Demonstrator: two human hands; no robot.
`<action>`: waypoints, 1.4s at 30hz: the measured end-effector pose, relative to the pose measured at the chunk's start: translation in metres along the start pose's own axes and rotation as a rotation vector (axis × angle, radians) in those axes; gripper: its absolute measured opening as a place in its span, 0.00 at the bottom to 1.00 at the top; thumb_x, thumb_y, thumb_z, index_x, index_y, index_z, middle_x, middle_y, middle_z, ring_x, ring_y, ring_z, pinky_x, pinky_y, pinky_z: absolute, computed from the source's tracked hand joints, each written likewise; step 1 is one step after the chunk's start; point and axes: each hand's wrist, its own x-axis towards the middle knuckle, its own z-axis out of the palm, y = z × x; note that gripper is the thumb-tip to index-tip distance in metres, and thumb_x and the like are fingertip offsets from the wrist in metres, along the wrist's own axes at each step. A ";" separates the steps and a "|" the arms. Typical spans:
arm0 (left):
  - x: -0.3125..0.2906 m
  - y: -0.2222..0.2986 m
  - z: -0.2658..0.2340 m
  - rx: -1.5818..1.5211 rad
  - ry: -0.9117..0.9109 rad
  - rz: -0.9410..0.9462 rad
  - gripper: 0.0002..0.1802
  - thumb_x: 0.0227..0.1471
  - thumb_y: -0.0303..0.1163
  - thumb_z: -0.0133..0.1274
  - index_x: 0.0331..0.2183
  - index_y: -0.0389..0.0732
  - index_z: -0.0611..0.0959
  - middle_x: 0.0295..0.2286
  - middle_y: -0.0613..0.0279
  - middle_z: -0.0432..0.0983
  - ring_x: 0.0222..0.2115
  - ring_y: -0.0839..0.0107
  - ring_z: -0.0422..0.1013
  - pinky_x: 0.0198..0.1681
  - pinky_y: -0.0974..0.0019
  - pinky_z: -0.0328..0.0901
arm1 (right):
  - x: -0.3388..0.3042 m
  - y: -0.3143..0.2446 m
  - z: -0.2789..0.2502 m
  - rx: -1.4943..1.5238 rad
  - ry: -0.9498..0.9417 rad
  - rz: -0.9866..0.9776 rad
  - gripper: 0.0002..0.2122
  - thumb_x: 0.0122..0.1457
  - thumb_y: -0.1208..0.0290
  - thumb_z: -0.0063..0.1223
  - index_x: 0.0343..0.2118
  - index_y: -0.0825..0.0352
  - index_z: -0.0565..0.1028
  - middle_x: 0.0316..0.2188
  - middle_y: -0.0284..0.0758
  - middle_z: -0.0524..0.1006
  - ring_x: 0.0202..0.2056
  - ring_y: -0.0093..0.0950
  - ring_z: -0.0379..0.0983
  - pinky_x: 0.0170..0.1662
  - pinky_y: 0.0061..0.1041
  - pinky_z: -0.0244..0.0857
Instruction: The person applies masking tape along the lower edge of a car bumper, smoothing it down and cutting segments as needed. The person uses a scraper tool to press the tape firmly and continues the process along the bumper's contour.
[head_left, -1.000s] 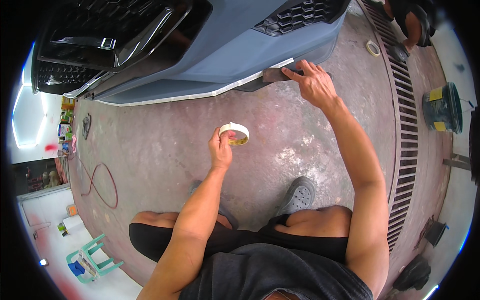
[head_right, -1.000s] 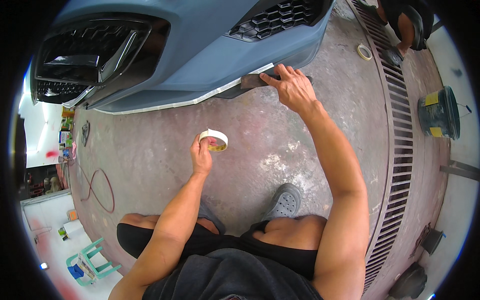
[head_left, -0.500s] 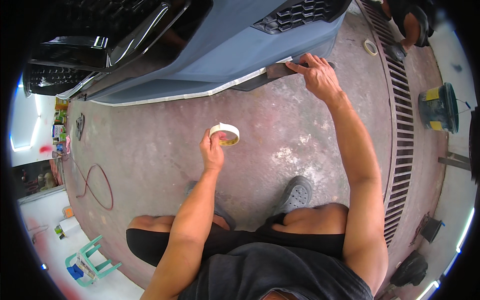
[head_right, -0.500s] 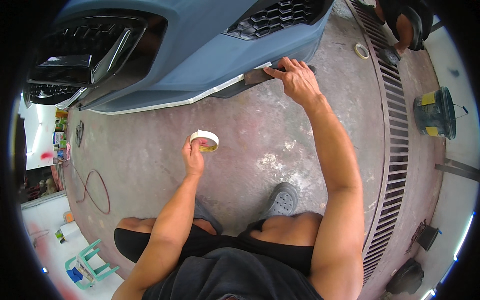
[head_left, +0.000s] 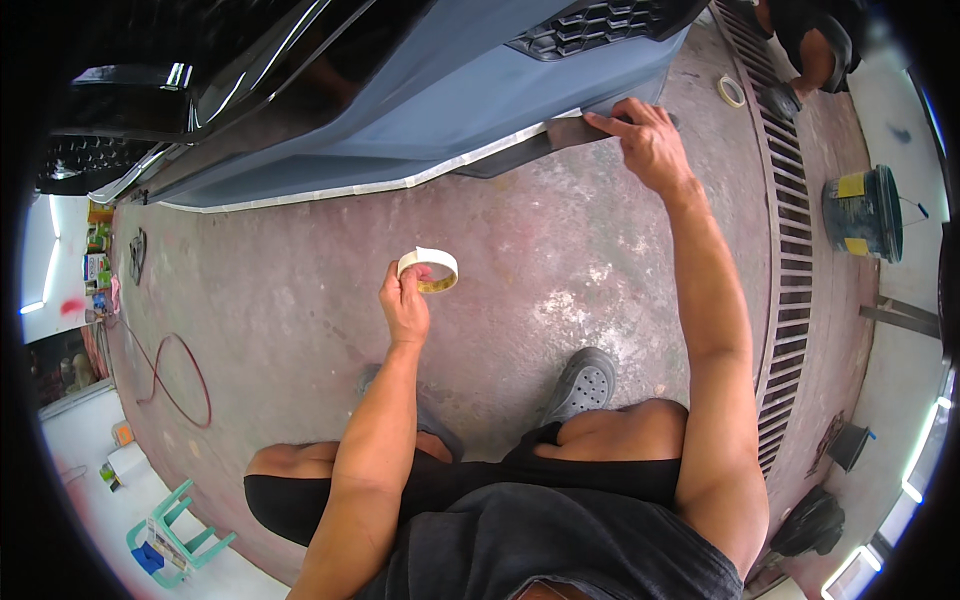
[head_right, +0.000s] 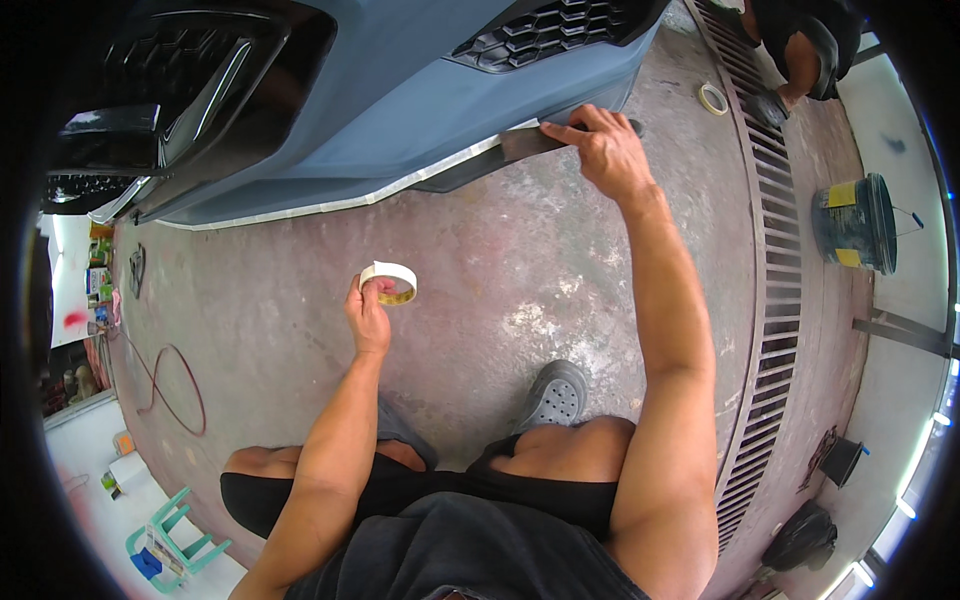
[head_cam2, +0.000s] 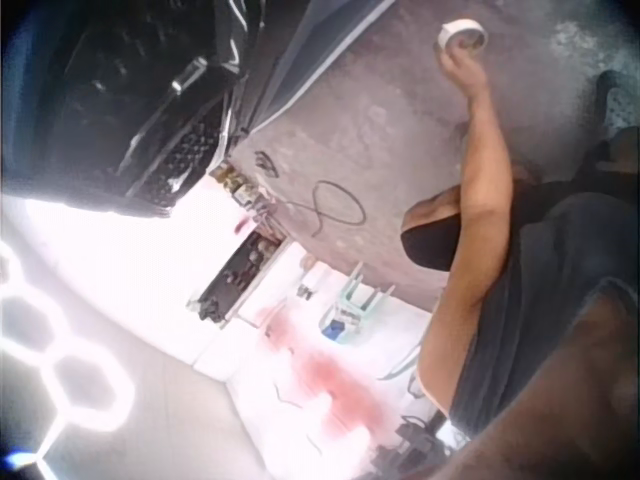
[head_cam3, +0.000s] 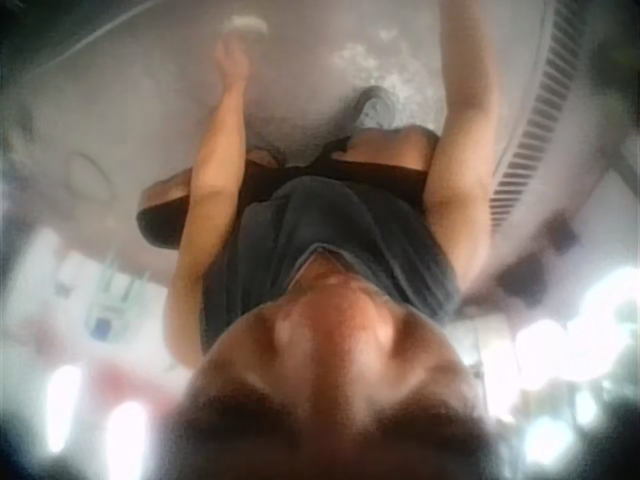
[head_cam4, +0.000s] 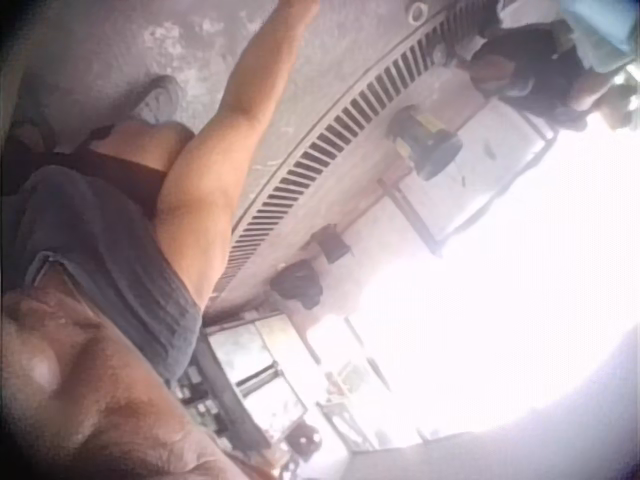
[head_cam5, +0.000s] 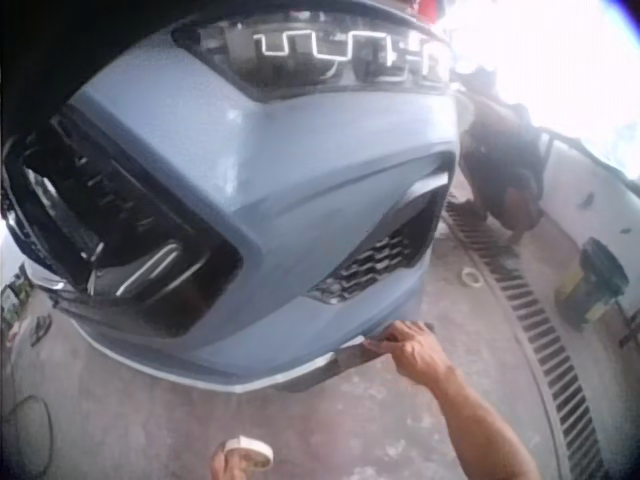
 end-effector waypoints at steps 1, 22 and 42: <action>0.000 0.001 0.000 0.003 0.000 0.002 0.13 0.64 0.30 0.42 0.33 0.33 0.79 0.29 0.60 0.78 0.30 0.69 0.76 0.38 0.64 0.69 | -0.003 0.007 0.000 -0.030 0.000 0.029 0.25 0.57 0.83 0.56 0.51 0.42 0.83 0.42 0.25 0.77 0.47 0.25 0.74 0.57 0.29 0.65; 0.007 0.010 0.021 -0.153 -0.057 -0.071 0.12 0.64 0.30 0.44 0.34 0.31 0.79 0.30 0.58 0.79 0.31 0.68 0.74 0.40 0.62 0.69 | -0.080 0.033 -0.046 -0.160 0.181 0.228 0.31 0.49 0.86 0.57 0.57 0.52 0.79 0.43 0.35 0.76 0.46 0.35 0.74 0.51 0.37 0.67; 0.027 -0.033 0.075 0.002 -0.322 0.132 0.11 0.60 0.32 0.53 0.38 0.33 0.77 0.31 0.39 0.78 0.32 0.39 0.74 0.36 0.48 0.67 | -0.185 -0.042 -0.054 -0.086 -0.805 0.511 0.29 0.60 0.71 0.52 0.66 0.64 0.65 0.48 0.45 0.75 0.54 0.45 0.71 0.57 0.41 0.66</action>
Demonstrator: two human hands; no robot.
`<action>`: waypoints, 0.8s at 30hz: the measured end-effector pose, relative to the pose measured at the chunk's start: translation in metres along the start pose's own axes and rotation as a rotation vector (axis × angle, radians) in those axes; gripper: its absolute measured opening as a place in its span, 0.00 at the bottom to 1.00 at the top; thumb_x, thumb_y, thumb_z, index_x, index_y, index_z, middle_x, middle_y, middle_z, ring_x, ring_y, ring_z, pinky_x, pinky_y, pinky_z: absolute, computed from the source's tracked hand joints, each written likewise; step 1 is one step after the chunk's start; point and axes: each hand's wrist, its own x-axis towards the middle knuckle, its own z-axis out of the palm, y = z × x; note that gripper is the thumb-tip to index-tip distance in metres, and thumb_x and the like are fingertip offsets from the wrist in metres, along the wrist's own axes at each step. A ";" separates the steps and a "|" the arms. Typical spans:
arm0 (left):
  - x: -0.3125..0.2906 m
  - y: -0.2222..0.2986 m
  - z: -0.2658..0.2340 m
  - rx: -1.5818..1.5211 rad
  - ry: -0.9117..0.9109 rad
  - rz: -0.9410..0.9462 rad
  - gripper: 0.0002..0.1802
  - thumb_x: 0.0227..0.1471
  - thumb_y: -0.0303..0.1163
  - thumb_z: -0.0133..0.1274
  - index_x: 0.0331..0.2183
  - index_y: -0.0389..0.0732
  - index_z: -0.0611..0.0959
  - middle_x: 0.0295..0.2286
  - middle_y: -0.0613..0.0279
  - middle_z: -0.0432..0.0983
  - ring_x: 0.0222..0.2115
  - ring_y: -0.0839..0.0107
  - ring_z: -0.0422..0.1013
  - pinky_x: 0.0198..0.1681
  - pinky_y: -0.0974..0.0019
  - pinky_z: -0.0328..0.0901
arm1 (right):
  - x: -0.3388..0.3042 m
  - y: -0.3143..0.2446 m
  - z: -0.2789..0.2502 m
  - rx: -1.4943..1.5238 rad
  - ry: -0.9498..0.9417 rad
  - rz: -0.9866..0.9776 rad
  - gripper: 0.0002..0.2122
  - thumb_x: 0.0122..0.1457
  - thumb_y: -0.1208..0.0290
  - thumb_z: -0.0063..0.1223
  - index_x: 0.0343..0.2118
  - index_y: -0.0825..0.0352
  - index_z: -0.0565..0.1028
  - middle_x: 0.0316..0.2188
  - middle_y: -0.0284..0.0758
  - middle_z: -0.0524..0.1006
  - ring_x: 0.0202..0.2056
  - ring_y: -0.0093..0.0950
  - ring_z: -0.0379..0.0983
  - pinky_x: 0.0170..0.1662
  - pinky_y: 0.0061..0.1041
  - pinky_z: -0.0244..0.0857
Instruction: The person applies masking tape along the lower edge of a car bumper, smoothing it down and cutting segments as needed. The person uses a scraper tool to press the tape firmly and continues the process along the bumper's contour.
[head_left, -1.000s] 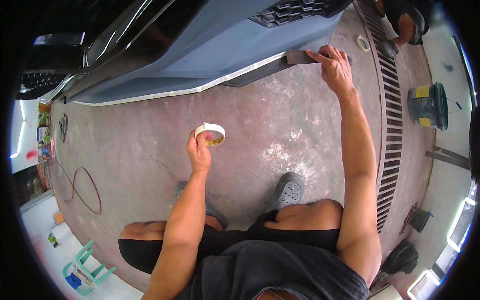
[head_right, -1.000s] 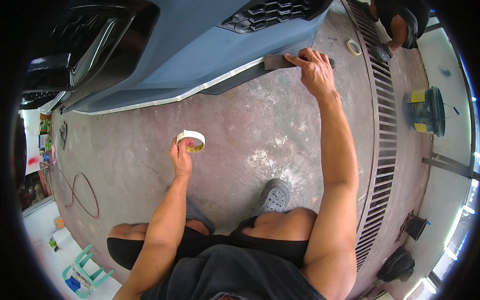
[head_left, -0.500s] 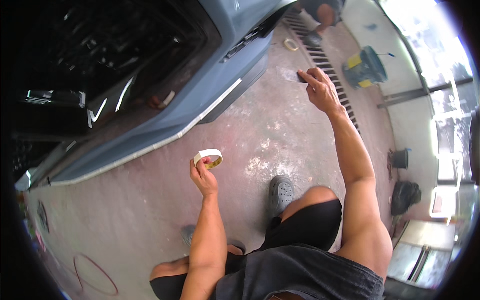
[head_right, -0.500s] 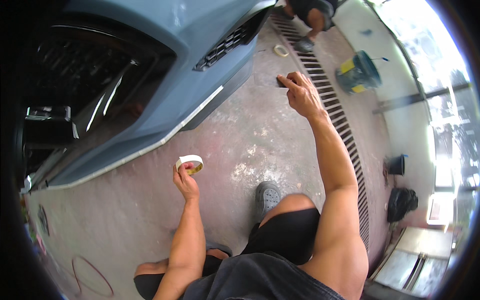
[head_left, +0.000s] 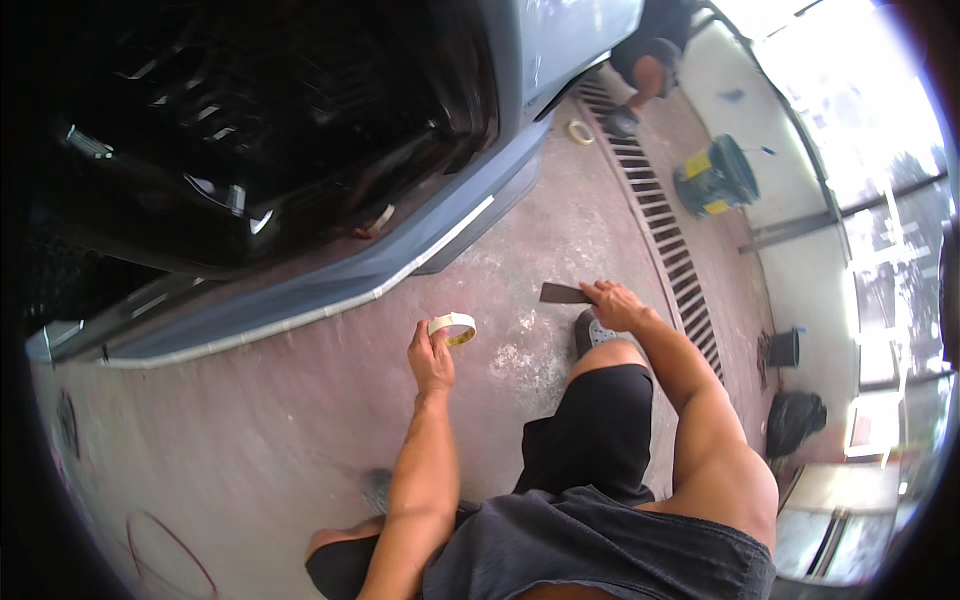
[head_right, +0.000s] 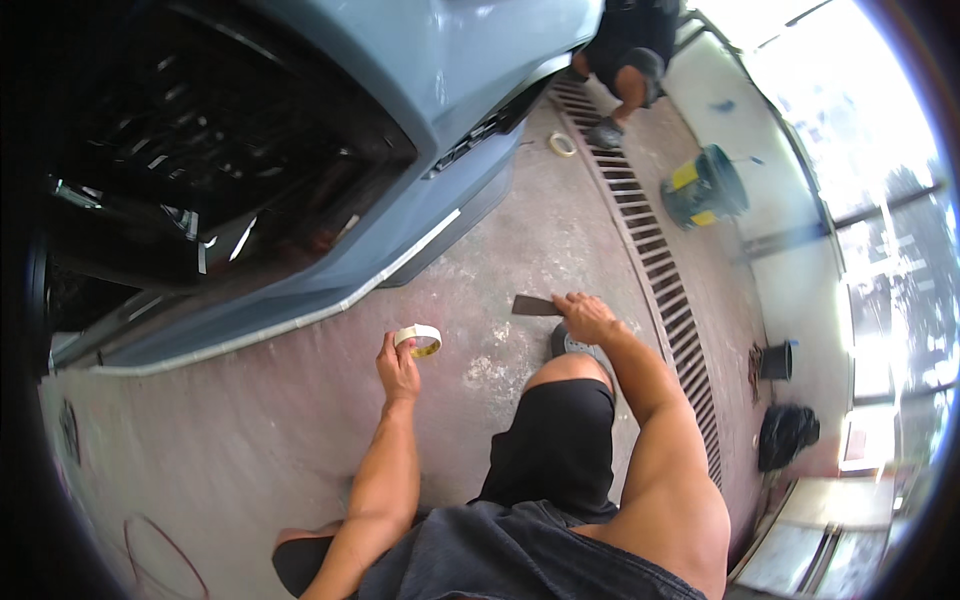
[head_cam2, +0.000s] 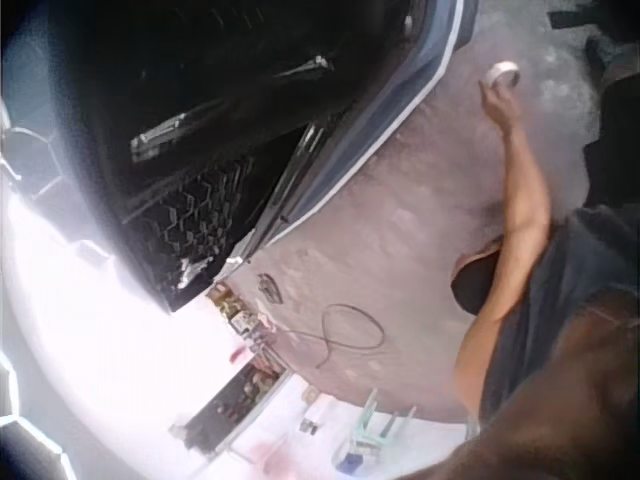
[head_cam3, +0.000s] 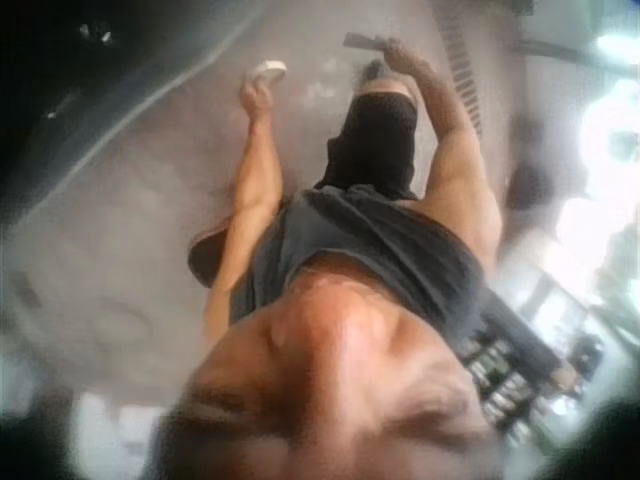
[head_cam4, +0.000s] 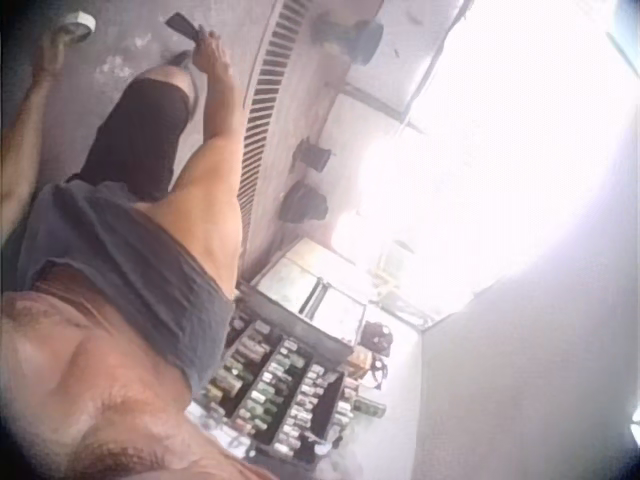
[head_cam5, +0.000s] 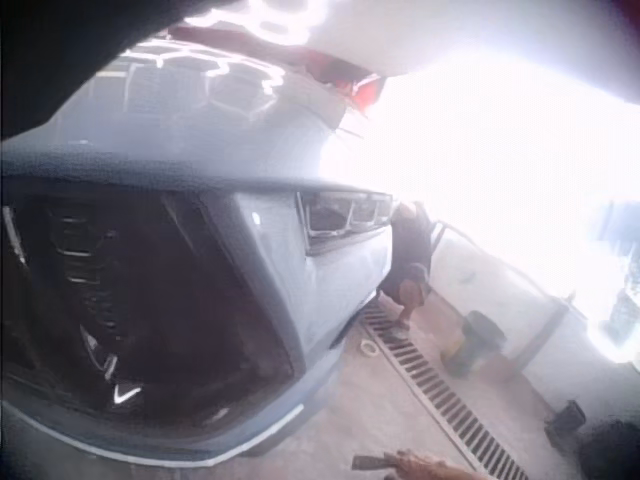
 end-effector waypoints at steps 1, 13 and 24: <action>-0.004 -0.002 0.004 0.045 0.023 -0.015 0.11 0.60 0.32 0.53 0.38 0.33 0.77 0.31 0.39 0.78 0.33 0.39 0.74 0.37 0.48 0.67 | 0.013 -0.001 0.009 0.050 -0.075 -0.061 0.29 0.61 0.68 0.54 0.66 0.64 0.65 0.51 0.45 0.74 0.56 0.44 0.70 0.59 0.42 0.65; 0.028 0.049 0.097 0.403 0.209 -0.020 0.10 0.62 0.32 0.50 0.38 0.34 0.78 0.33 0.41 0.80 0.34 0.39 0.76 0.37 0.49 0.68 | 0.183 -0.006 -0.080 0.132 0.683 -1.135 0.31 0.62 0.55 0.58 0.64 0.65 0.65 0.65 0.45 0.65 0.66 0.39 0.61 0.66 0.41 0.56; 0.028 0.122 0.173 0.325 0.450 -0.099 0.14 0.65 0.33 0.44 0.36 0.33 0.80 0.31 0.52 0.81 0.30 0.61 0.78 0.36 0.59 0.70 | 0.256 0.136 -0.098 0.326 0.579 0.010 0.16 0.64 0.68 0.53 0.54 0.65 0.76 0.52 0.39 0.79 0.49 0.41 0.78 0.57 0.48 0.66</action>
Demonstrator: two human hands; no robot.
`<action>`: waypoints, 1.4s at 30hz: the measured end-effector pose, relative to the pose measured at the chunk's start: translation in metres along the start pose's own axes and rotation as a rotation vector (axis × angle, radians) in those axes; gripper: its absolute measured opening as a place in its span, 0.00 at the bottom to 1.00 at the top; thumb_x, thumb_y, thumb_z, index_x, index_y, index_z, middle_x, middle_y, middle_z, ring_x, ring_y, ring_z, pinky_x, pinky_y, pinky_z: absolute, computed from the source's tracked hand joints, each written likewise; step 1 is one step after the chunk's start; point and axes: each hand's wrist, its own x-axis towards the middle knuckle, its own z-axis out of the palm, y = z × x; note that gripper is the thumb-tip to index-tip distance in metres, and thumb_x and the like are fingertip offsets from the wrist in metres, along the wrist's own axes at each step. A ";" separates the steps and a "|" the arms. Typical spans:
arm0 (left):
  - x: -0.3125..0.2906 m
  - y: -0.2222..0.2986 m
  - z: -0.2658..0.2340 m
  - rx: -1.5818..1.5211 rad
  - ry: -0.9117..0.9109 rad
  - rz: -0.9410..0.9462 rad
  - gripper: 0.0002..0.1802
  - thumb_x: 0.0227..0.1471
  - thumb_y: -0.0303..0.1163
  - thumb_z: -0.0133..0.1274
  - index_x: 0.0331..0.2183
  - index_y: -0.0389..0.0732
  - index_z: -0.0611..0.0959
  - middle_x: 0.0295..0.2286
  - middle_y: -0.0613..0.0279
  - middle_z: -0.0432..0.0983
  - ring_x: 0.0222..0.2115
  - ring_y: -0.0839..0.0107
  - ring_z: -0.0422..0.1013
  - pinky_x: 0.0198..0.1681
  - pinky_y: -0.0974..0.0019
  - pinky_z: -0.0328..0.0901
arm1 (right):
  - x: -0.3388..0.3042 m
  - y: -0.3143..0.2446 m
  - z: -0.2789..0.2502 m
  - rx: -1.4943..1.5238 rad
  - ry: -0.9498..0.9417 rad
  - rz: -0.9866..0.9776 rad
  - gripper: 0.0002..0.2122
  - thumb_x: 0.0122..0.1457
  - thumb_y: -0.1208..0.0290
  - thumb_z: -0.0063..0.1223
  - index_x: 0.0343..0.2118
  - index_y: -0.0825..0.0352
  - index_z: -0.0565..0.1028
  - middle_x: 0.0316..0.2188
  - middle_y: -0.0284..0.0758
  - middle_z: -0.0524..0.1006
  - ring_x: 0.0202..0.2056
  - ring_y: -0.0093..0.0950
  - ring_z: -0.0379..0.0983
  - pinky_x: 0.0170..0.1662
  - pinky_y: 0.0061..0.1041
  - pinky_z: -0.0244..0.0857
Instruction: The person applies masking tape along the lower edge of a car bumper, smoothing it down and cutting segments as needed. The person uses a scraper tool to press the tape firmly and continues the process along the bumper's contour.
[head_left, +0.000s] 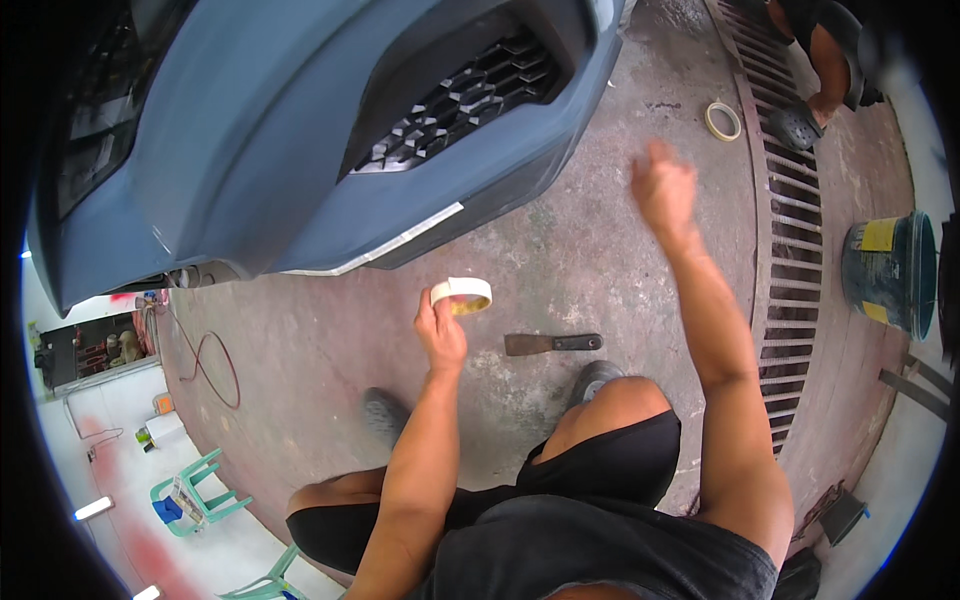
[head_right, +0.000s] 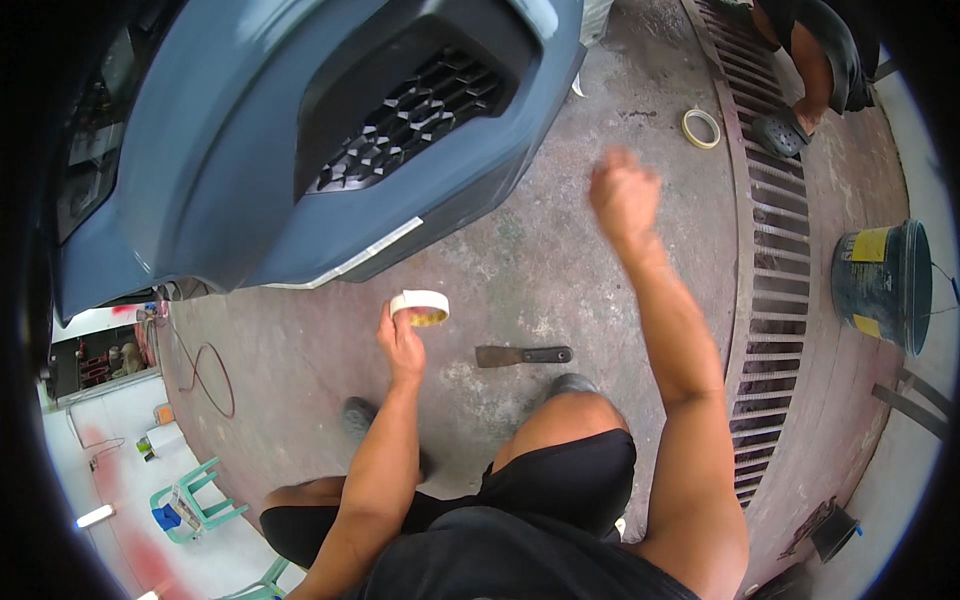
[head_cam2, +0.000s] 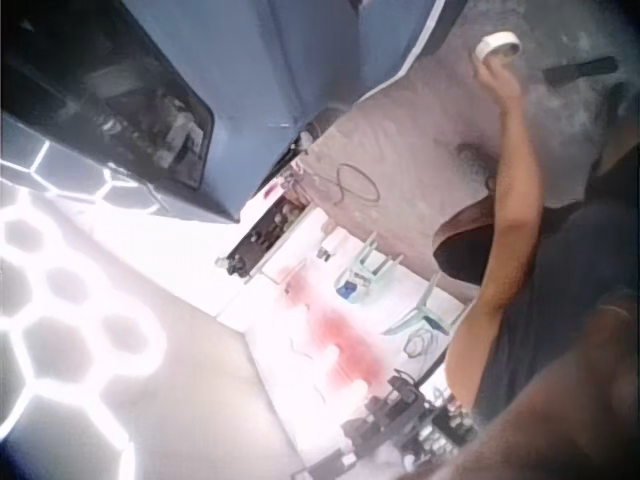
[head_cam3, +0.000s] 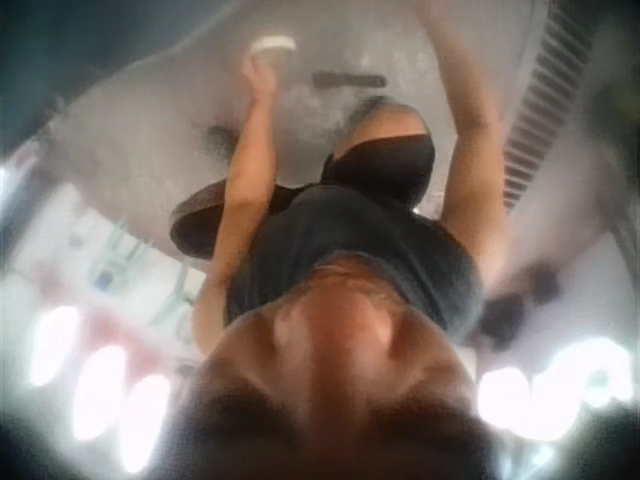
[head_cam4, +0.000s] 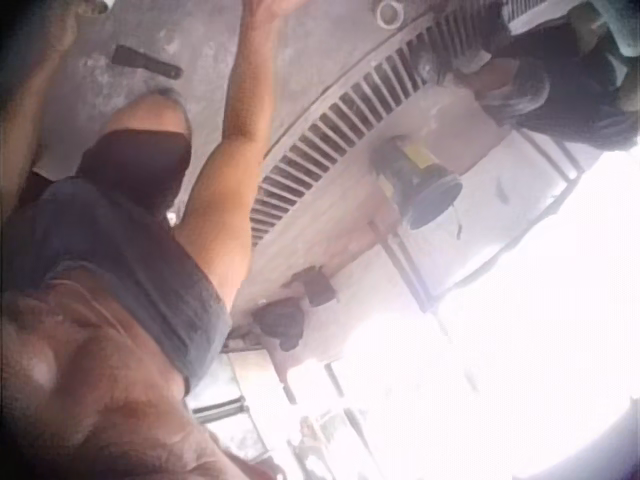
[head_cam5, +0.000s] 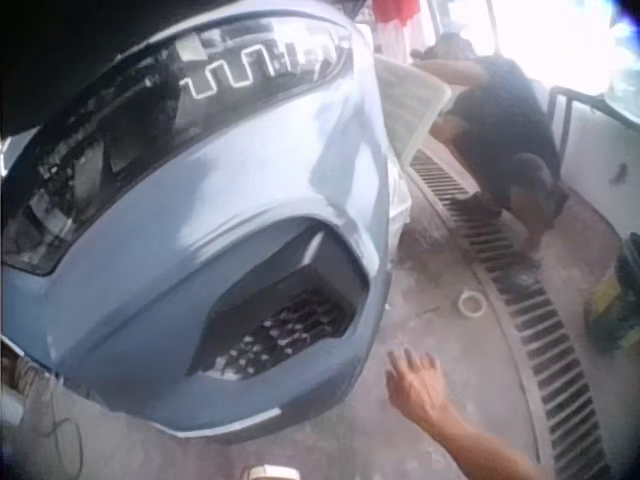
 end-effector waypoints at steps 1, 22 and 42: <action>-0.005 -0.001 0.008 -0.098 0.010 -0.049 0.15 0.65 0.33 0.43 0.36 0.33 0.81 0.30 0.54 0.81 0.30 0.63 0.77 0.36 0.60 0.70 | 0.000 0.004 -0.008 0.049 0.134 -0.112 0.16 0.63 0.68 0.55 0.52 0.66 0.77 0.49 0.41 0.80 0.46 0.42 0.79 0.55 0.47 0.68; 0.009 0.045 0.046 -0.459 -0.240 -0.128 0.21 0.67 0.35 0.49 0.57 0.39 0.79 0.52 0.57 0.73 0.47 0.71 0.72 0.46 0.67 0.67 | -0.092 -0.070 -0.039 0.750 -0.522 -0.693 0.14 0.63 0.69 0.57 0.49 0.70 0.78 0.36 0.48 0.82 0.37 0.46 0.78 0.42 0.39 0.70; 0.022 0.029 0.036 -0.012 -0.177 0.100 0.10 0.61 0.30 0.59 0.33 0.31 0.84 0.31 0.60 0.80 0.30 0.74 0.74 0.35 0.66 0.69 | -0.102 -0.078 -0.007 0.771 -0.470 -0.840 0.17 0.63 0.65 0.54 0.52 0.67 0.76 0.24 0.44 0.79 0.31 0.48 0.78 0.40 0.44 0.70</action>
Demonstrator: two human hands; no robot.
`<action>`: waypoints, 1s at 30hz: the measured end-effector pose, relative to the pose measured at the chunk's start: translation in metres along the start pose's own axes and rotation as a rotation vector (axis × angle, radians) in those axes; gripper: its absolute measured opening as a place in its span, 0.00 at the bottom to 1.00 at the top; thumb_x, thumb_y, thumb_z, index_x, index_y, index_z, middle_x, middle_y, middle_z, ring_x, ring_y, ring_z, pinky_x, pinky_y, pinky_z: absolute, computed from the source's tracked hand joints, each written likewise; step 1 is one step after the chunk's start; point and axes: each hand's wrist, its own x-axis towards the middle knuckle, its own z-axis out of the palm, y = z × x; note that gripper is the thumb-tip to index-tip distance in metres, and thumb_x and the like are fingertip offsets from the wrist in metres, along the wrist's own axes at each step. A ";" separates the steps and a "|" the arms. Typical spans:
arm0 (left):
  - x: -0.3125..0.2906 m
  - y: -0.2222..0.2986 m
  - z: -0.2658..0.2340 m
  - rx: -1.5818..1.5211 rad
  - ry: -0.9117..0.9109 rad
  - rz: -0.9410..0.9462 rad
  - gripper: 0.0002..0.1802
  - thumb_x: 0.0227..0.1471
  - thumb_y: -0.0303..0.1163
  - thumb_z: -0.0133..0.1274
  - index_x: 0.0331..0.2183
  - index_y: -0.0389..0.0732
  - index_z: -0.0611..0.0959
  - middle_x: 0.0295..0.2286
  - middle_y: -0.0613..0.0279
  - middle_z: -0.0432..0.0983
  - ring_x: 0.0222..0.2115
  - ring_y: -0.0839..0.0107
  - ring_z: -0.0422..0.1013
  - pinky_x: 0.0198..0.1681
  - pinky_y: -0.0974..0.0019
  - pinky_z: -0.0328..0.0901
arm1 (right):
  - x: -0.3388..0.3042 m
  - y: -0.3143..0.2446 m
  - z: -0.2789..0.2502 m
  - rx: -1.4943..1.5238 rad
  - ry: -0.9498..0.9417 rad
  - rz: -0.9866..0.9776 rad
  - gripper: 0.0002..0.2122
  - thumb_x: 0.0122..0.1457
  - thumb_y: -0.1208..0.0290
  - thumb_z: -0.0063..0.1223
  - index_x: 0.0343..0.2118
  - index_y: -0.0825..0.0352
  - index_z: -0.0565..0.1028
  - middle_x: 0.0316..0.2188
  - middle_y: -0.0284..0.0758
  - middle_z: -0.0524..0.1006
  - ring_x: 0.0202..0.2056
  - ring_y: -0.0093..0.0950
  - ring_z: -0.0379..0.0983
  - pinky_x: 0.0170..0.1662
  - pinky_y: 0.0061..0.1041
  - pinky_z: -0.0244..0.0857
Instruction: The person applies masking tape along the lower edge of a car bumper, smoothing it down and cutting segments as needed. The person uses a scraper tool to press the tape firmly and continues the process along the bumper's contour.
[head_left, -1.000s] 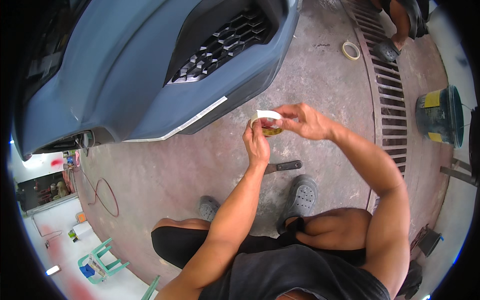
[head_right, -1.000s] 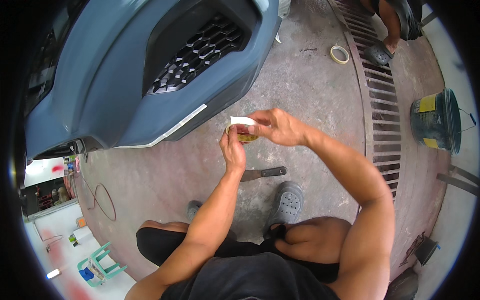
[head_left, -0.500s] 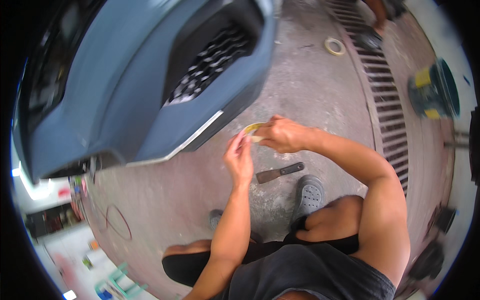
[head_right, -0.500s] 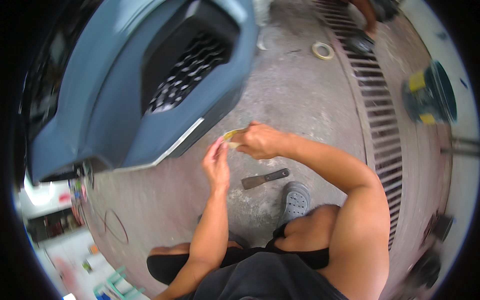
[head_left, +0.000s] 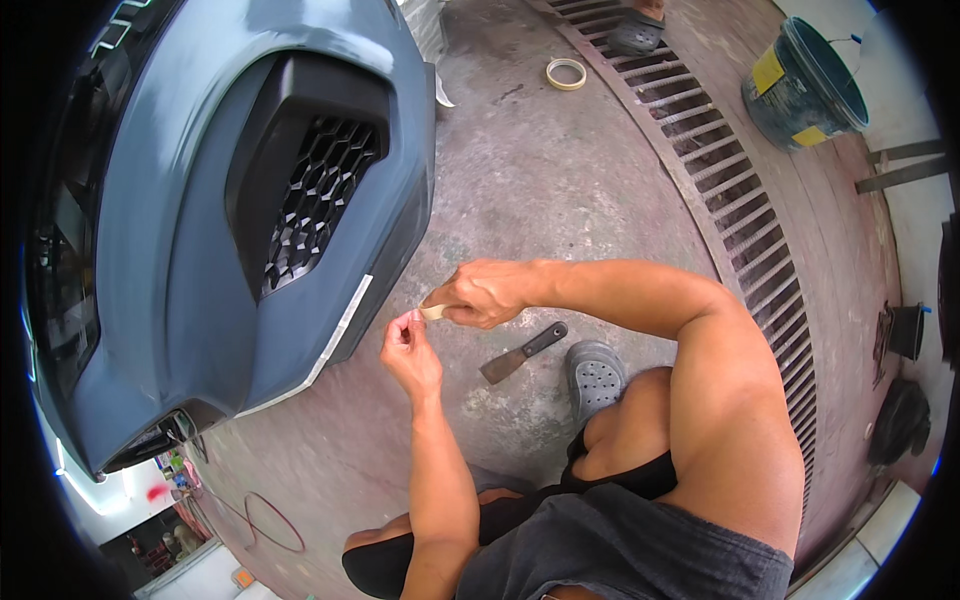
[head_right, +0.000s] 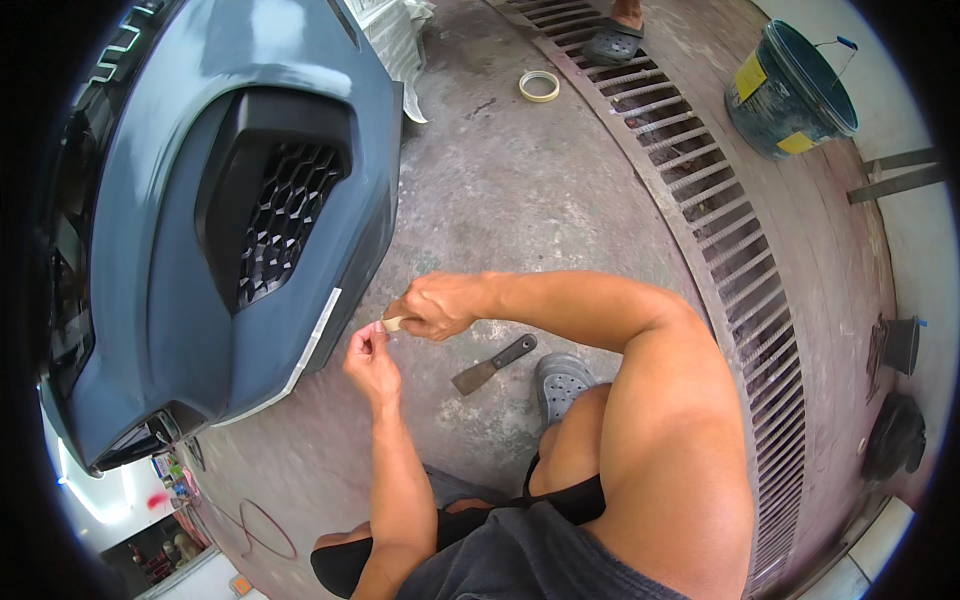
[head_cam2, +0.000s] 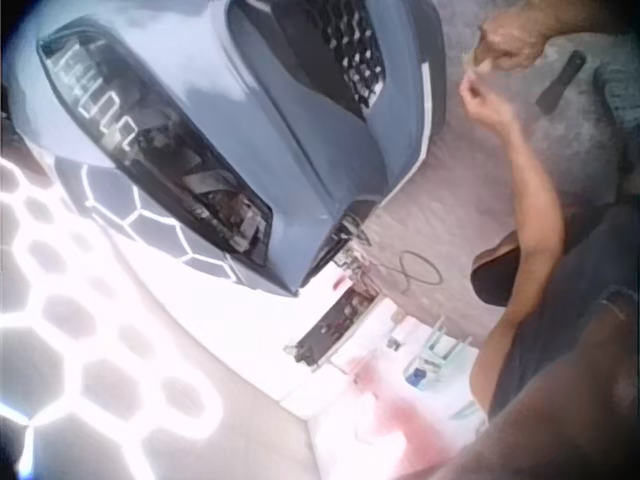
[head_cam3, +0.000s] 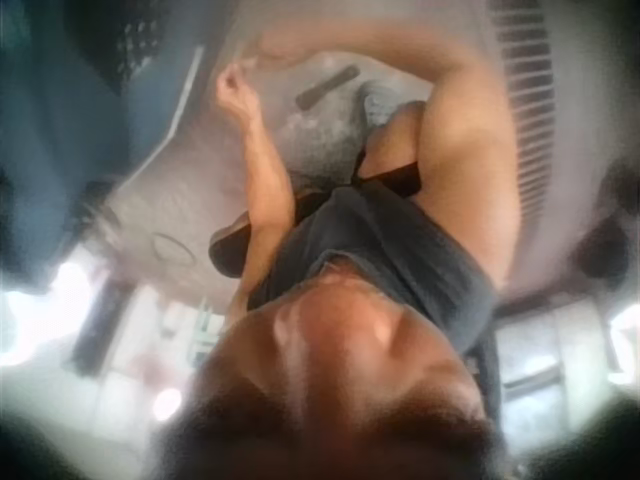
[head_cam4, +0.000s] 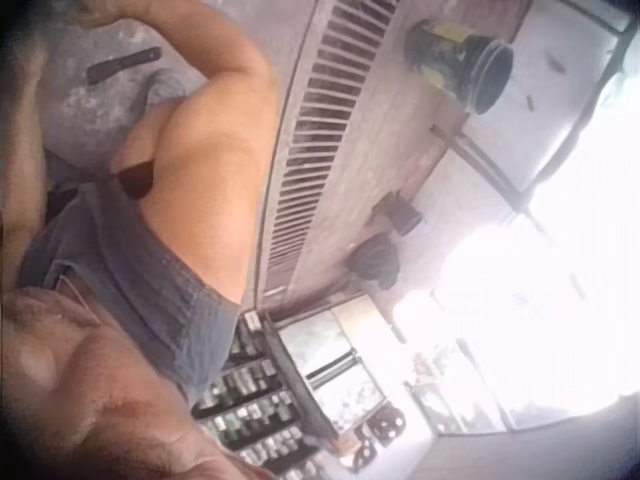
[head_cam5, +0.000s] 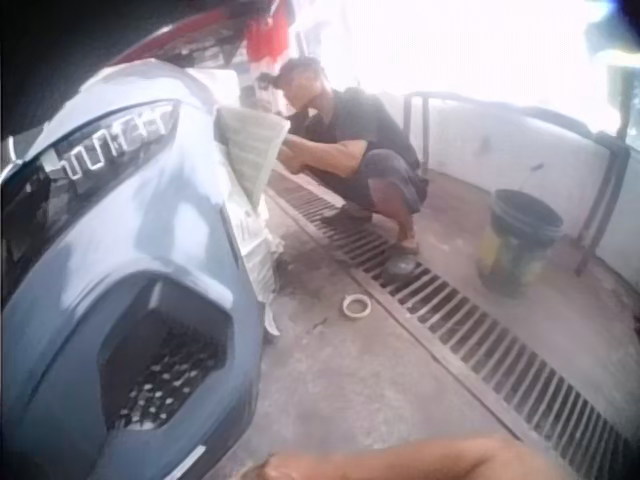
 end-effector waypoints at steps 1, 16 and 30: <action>0.001 0.001 -0.001 0.056 -0.045 -0.011 0.10 0.61 0.30 0.59 0.33 0.31 0.83 0.30 0.60 0.80 0.29 0.74 0.73 0.34 0.66 0.68 | -0.002 0.007 0.002 -0.046 -0.026 0.076 0.20 0.63 0.65 0.53 0.56 0.67 0.73 0.24 0.45 0.79 0.30 0.48 0.78 0.38 0.44 0.70; -0.002 -0.013 -0.002 -0.106 -0.125 -0.146 0.11 0.61 0.33 0.58 0.32 0.34 0.82 0.24 0.67 0.75 0.27 0.79 0.67 0.32 0.70 0.63 | -0.004 0.027 -0.023 -0.175 -0.211 0.401 0.39 0.61 0.75 0.47 0.74 0.61 0.45 0.24 0.46 0.79 0.28 0.45 0.76 0.39 0.42 0.69; -0.003 0.032 0.000 -0.585 -0.034 -0.193 0.27 0.56 0.23 0.64 0.43 0.37 0.59 0.43 0.37 0.77 0.43 0.72 0.73 0.43 0.67 0.72 | 0.013 -0.024 -0.029 0.236 -0.219 0.346 0.42 0.59 0.79 0.44 0.74 0.62 0.37 0.38 0.49 0.82 0.46 0.43 0.80 0.55 0.41 0.67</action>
